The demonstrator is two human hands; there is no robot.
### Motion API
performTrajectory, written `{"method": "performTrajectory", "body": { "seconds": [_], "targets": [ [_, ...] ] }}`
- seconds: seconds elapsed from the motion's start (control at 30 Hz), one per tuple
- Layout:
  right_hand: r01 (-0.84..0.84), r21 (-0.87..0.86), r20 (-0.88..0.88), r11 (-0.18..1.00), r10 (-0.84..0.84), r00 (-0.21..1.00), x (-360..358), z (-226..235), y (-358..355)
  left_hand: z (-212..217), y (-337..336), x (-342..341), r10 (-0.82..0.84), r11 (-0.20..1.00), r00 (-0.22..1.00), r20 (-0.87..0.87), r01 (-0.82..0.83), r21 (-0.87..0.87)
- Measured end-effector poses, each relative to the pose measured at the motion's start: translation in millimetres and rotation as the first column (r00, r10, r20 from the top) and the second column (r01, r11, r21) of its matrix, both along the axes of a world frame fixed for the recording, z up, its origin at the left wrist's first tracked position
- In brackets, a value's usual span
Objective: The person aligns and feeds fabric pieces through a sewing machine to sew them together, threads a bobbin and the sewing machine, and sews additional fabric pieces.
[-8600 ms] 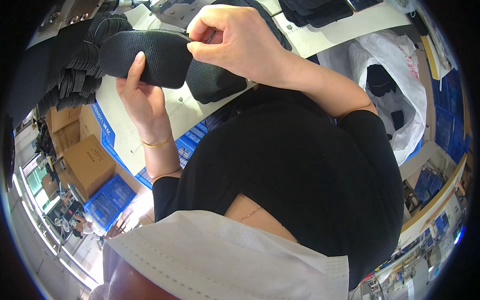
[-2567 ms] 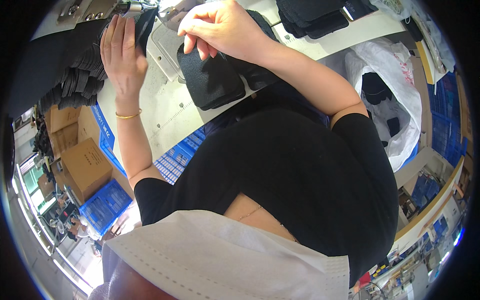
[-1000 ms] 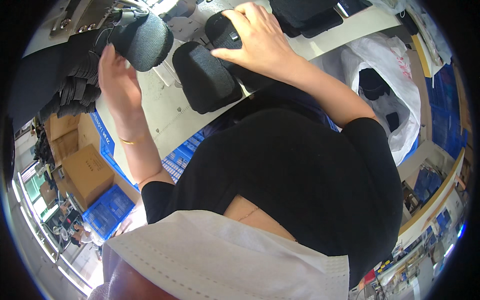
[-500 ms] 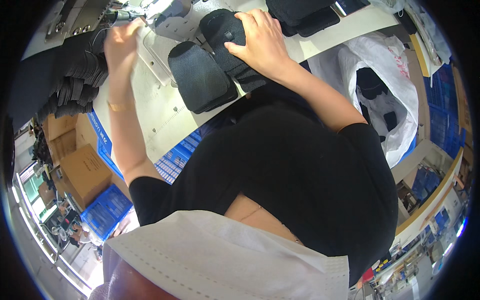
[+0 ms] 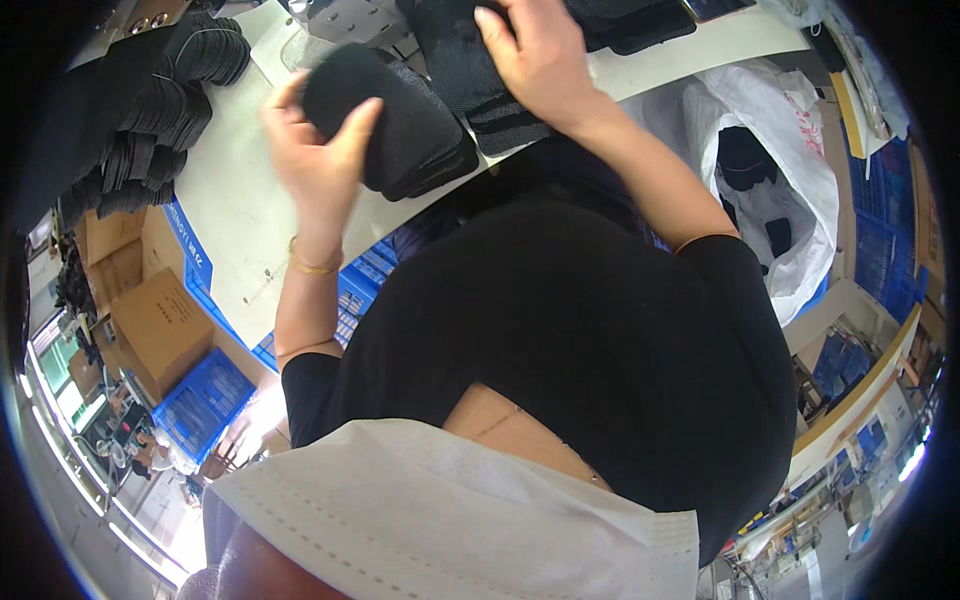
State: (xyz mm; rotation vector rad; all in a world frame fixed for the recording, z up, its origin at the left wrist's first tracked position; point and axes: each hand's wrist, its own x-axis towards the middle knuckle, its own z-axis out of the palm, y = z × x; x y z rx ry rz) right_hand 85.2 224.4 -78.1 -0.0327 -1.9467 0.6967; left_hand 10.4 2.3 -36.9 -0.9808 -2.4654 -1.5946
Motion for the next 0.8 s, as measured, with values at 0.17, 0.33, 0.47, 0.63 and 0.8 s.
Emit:
{"method": "performTrajectory", "body": {
  "seconds": [0.17, 0.33, 0.47, 0.63, 0.8],
  "targets": [
    [-0.343, -0.185, 0.145, 0.921, 0.371, 0.917, 4, 68, 1, 55, -4, -1, -0.429, 0.775, 0.548, 0.719, -0.185, 0.604],
    [-0.506, -0.768, -0.02, 0.393, 0.775, 0.632, -10, 73, -29, 45, 11, 14, -0.347, 0.767, 0.733, 0.585, -0.137, 0.627],
    [-0.589, -0.586, 0.115, 0.557, 0.777, 0.619, 5, 70, -27, 43, 4, 6, -0.271, 0.708, 0.801, 0.534, -0.21, 0.675],
    [-0.412, -0.688, 0.225, 0.597, 0.716, 0.661, 22, 74, -38, 39, 2, 0, -0.239, 0.676, 0.832, 0.5, -0.227, 0.701],
    [-0.425, -0.688, 0.202, 0.588, 0.718, 0.666, 19, 68, -38, 39, 2, -4, -0.236, 0.694, 0.833, 0.5, -0.216, 0.687]
  ]
}}
